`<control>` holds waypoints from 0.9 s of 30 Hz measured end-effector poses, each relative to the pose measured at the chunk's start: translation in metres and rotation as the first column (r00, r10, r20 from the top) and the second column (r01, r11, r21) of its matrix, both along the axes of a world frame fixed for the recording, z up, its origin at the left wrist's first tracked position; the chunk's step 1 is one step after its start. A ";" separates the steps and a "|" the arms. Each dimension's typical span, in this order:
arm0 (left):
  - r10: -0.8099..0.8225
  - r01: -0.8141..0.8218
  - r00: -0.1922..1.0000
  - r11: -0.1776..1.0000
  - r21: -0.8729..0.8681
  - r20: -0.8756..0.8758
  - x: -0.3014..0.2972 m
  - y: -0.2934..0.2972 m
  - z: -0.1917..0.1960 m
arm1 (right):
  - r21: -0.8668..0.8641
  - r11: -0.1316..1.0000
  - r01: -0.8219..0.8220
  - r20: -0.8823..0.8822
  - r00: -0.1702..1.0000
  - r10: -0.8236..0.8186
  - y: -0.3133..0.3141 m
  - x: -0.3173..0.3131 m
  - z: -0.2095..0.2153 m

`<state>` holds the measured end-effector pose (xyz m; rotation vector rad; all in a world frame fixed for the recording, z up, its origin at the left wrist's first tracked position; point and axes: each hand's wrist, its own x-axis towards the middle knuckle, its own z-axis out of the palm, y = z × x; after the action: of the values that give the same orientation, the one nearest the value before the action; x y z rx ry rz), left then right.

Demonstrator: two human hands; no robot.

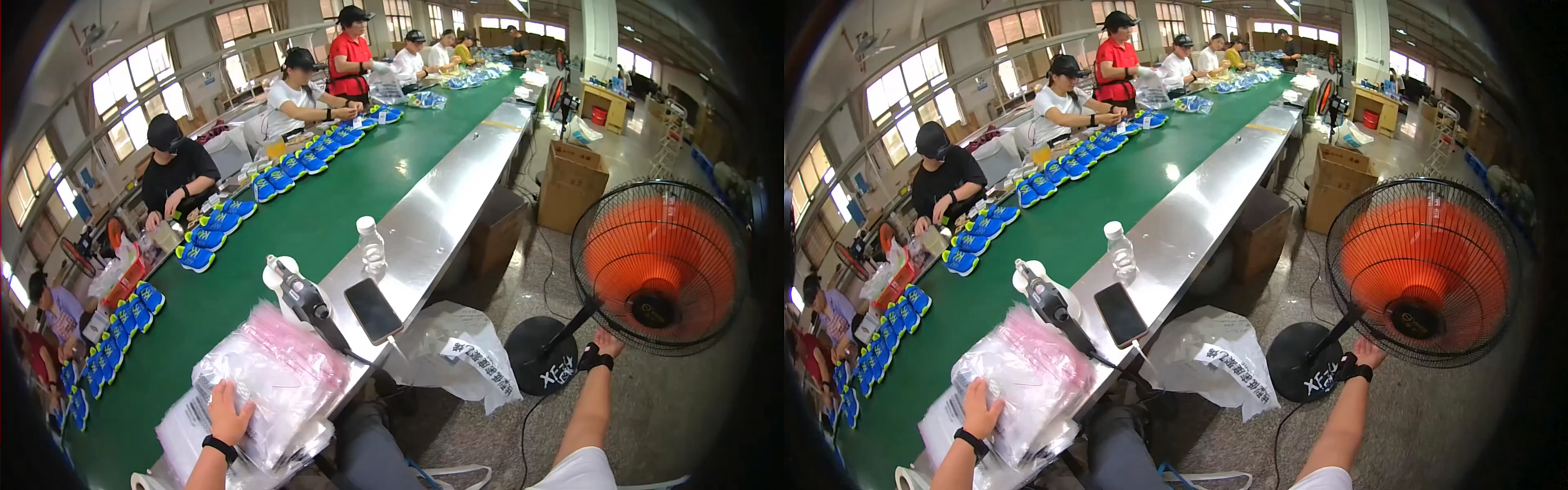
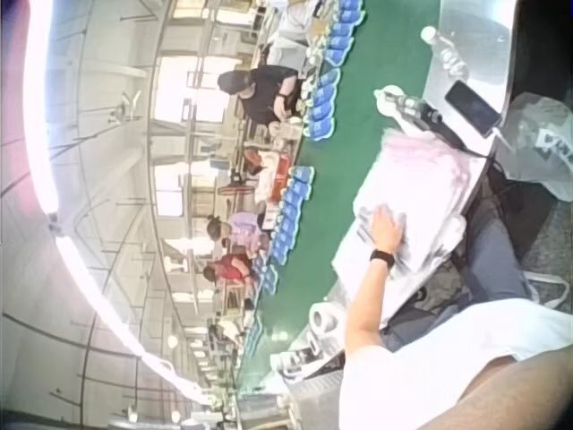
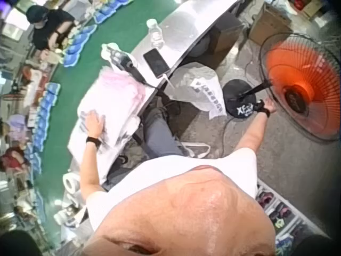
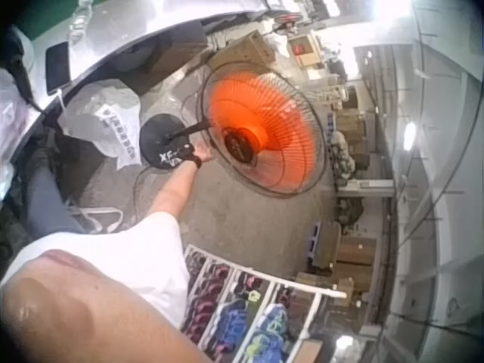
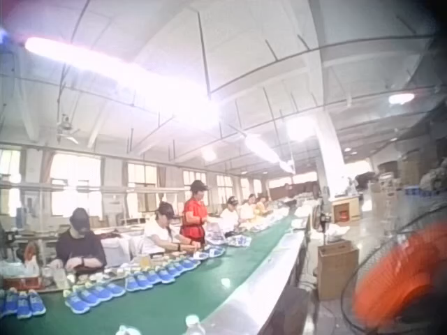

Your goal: The worker is preparing individual labels/coupons and putting them into plastic bags as part of a shoe manufacturing process.

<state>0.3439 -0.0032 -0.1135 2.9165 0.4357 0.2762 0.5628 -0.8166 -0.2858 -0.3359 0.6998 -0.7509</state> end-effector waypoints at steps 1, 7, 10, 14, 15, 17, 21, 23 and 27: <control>-0.003 0.003 1.000 1.000 -0.004 0.001 -0.002 0.001 0.000 | -0.087 0.996 -0.008 0.019 1.000 0.009 0.005 -0.001 0.005; 0.009 -0.009 1.000 0.998 -0.069 -0.007 -0.004 -0.008 0.011 | -0.096 0.990 -0.101 -0.003 0.995 0.101 0.052 -0.023 0.056; 0.003 -0.006 0.999 0.996 -0.090 -0.036 -0.005 -0.009 0.014 | -0.345 0.914 -0.215 -0.140 0.974 0.176 0.083 -0.027 0.082; -0.020 0.014 0.998 0.995 -0.101 -0.055 -0.008 -0.011 0.020 | -0.422 0.845 -0.329 -0.171 0.944 0.282 0.084 -0.004 0.079; -0.025 0.018 0.997 0.995 -0.101 -0.070 -0.008 -0.012 0.023 | -0.354 0.886 -0.298 -0.155 0.953 0.259 0.082 0.002 0.076; -0.024 0.016 0.996 0.995 -0.097 -0.082 -0.011 -0.015 0.025 | -0.270 0.928 -0.256 -0.121 0.966 0.231 0.088 0.011 0.082; -0.029 0.019 0.992 0.996 -0.086 -0.123 -0.011 -0.012 0.025 | -0.350 0.894 -0.278 -0.183 0.957 0.226 0.105 0.015 0.079; -0.051 0.041 0.991 0.996 -0.082 -0.126 -0.009 -0.011 0.024 | -0.304 0.900 -0.313 -0.194 0.945 0.263 0.115 0.009 0.085; -0.128 0.119 0.990 0.986 -0.121 -0.066 -0.011 -0.002 0.017 | -0.384 0.822 -0.422 -0.192 0.907 0.375 0.111 -0.002 0.067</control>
<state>0.3333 -0.0053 -0.0962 2.8311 0.2700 0.1225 0.5610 -0.7054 -0.2188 -0.8971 0.5373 -0.4727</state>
